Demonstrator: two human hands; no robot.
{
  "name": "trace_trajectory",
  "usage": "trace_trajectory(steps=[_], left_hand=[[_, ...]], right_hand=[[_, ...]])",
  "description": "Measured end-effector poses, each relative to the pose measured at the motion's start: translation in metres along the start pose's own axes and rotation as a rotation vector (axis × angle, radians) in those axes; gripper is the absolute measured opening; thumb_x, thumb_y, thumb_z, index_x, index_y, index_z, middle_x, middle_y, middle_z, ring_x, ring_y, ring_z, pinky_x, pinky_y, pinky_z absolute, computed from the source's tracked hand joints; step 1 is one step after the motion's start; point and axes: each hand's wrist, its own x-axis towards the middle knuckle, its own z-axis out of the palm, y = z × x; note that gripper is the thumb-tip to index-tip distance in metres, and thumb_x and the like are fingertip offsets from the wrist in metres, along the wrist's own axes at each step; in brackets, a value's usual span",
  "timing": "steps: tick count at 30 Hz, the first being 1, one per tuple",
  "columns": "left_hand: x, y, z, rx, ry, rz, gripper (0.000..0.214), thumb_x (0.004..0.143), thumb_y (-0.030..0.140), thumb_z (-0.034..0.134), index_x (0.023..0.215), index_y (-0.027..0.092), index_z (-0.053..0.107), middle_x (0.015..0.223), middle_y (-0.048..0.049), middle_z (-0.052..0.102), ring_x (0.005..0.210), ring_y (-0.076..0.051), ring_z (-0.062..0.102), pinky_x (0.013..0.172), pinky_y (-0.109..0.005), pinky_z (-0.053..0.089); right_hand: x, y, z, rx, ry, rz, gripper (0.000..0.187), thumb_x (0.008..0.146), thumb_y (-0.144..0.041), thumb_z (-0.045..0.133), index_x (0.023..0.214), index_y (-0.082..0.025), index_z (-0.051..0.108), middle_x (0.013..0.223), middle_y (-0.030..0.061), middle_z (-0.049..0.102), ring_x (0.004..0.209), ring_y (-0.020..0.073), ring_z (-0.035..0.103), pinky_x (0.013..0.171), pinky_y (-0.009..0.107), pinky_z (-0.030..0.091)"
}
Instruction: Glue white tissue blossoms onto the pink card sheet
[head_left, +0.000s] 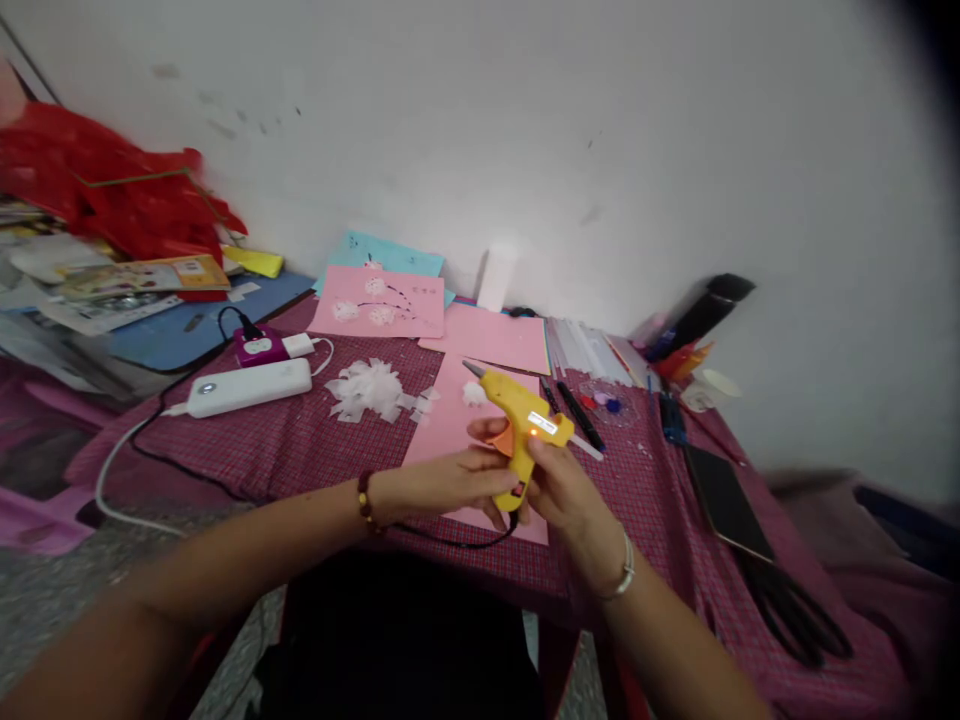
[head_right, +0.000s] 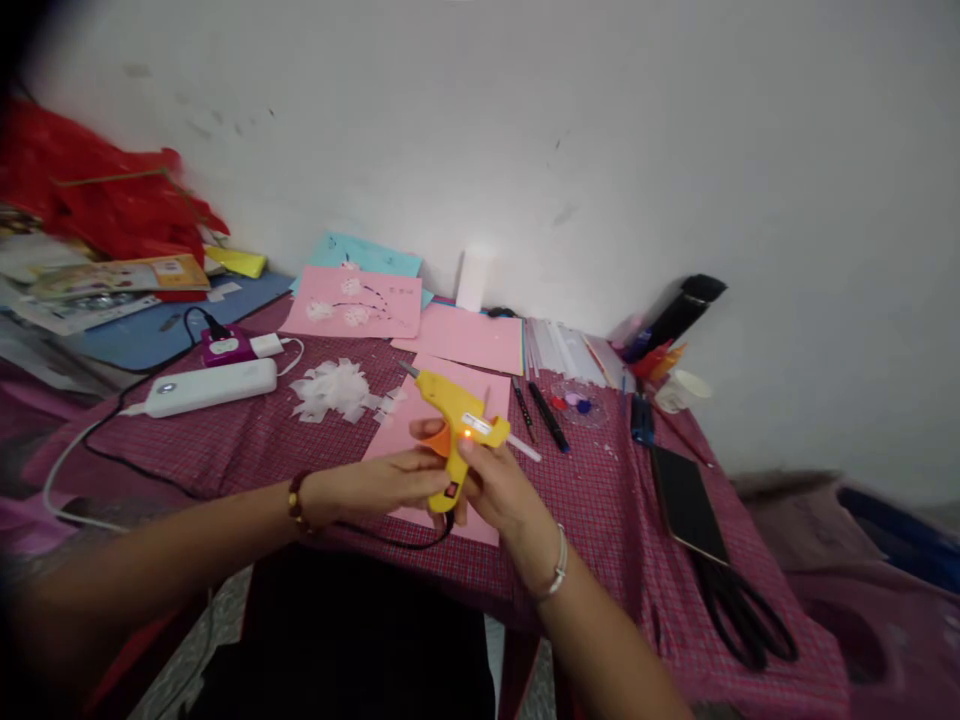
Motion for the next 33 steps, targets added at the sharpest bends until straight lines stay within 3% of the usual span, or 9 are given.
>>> trace_trajectory(steps=[2, 3, 6, 8, 10, 14, 17, 25, 33], left_hand=[[0.002, -0.005, -0.015, 0.334, -0.062, 0.034, 0.026, 0.088, 0.039, 0.042, 0.093, 0.021, 0.061, 0.096, -0.0081, 0.065, 0.083, -0.020, 0.061, 0.075, -0.035, 0.049], [0.004, -0.007, -0.028, 0.580, -0.016, 0.064, 0.023, 0.087, 0.035, 0.045, 0.090, 0.020, 0.062, 0.094, -0.0084, 0.065, 0.086, -0.021, 0.060, 0.080, -0.036, 0.047], [0.017, -0.017, -0.073, 1.137, 0.301, 0.105, 0.022, 0.086, 0.021, 0.042, 0.083, 0.016, 0.064, 0.091, -0.0107, 0.063, 0.093, -0.022, 0.057, 0.087, -0.037, 0.043], [0.032, -0.025, -0.097, 1.341, 0.330, 0.155, 0.019, 0.085, 0.020, 0.045, 0.085, 0.015, 0.063, 0.092, -0.0111, 0.061, 0.093, -0.023, 0.056, 0.085, -0.036, 0.043], [0.048, -0.032, -0.110, 1.440, 0.270, 0.222, 0.016, 0.082, 0.019, 0.051, 0.091, 0.015, 0.063, 0.098, -0.0112, 0.061, 0.096, -0.023, 0.055, 0.085, -0.035, 0.043], [0.068, -0.042, -0.114, 1.505, 0.173, 0.313, 0.017, 0.080, 0.017, 0.055, 0.094, 0.016, 0.064, 0.117, -0.0119, 0.056, 0.113, -0.026, 0.048, 0.092, -0.038, 0.039], [0.074, -0.049, -0.114, 1.491, 0.214, 0.325, 0.015, 0.084, 0.017, 0.050, 0.085, 0.015, 0.065, 0.123, -0.0118, 0.054, 0.117, -0.025, 0.045, 0.096, -0.040, 0.036], [0.086, -0.080, -0.129, 1.121, 0.408, 0.348, 0.011, 0.076, 0.009, 0.049, 0.074, 0.015, 0.058, 0.090, -0.0077, 0.060, 0.091, -0.018, 0.052, 0.086, -0.032, 0.043], [0.088, -0.084, -0.132, 0.852, 0.519, 0.262, 0.012, 0.071, 0.007, 0.051, 0.079, 0.015, 0.057, 0.083, -0.0037, 0.058, 0.076, -0.014, 0.052, 0.072, -0.028, 0.044]], right_hand=[[-0.009, -0.006, -0.011, 0.132, 0.067, 0.016, 0.033, 0.077, -0.048, 0.061, 0.100, -0.024, 0.063, 0.101, 0.0064, 0.067, 0.071, 0.0180, 0.064, 0.062, 0.033, 0.055], [-0.012, -0.009, -0.019, 0.134, 0.120, 0.007, 0.029, 0.078, -0.045, 0.061, 0.098, -0.024, 0.063, 0.103, 0.0056, 0.067, 0.069, 0.0157, 0.063, 0.062, 0.031, 0.054], [-0.012, -0.011, -0.043, -0.129, 0.273, 0.071, 0.023, 0.077, -0.040, 0.062, 0.089, -0.020, 0.063, 0.075, 0.0019, 0.066, 0.046, 0.0083, 0.048, 0.042, 0.021, 0.040], [-0.004, -0.008, -0.056, -0.350, 0.286, 0.175, 0.024, 0.076, -0.039, 0.061, 0.086, -0.018, 0.062, 0.053, -0.0033, 0.055, 0.039, 0.0077, 0.040, 0.036, 0.020, 0.030], [0.008, -0.003, -0.065, -0.510, 0.254, 0.210, 0.025, 0.075, -0.037, 0.060, 0.090, -0.017, 0.061, 0.047, -0.0070, 0.047, 0.037, 0.0078, 0.036, 0.035, 0.020, 0.026], [0.033, 0.008, -0.072, -0.703, 0.134, 0.036, 0.031, 0.074, -0.024, 0.058, 0.105, -0.018, 0.062, 0.063, -0.0040, 0.058, 0.048, 0.0096, 0.045, 0.044, 0.022, 0.035], [0.043, 0.017, -0.074, -0.801, 0.163, -0.056, 0.026, 0.074, -0.021, 0.055, 0.098, -0.017, 0.065, 0.078, 0.0008, 0.065, 0.063, 0.0133, 0.055, 0.054, 0.024, 0.042], [0.044, 0.034, -0.074, -1.008, 0.184, -0.114, 0.015, 0.078, -0.027, 0.056, 0.088, -0.019, 0.063, 0.081, 0.0034, 0.066, 0.069, 0.0169, 0.058, 0.060, 0.026, 0.043], [0.044, 0.038, -0.069, -1.164, 0.132, -0.154, 0.004, 0.079, -0.025, 0.055, 0.081, -0.020, 0.056, 0.077, 0.0035, 0.062, 0.066, 0.0159, 0.055, 0.062, 0.026, 0.040]])
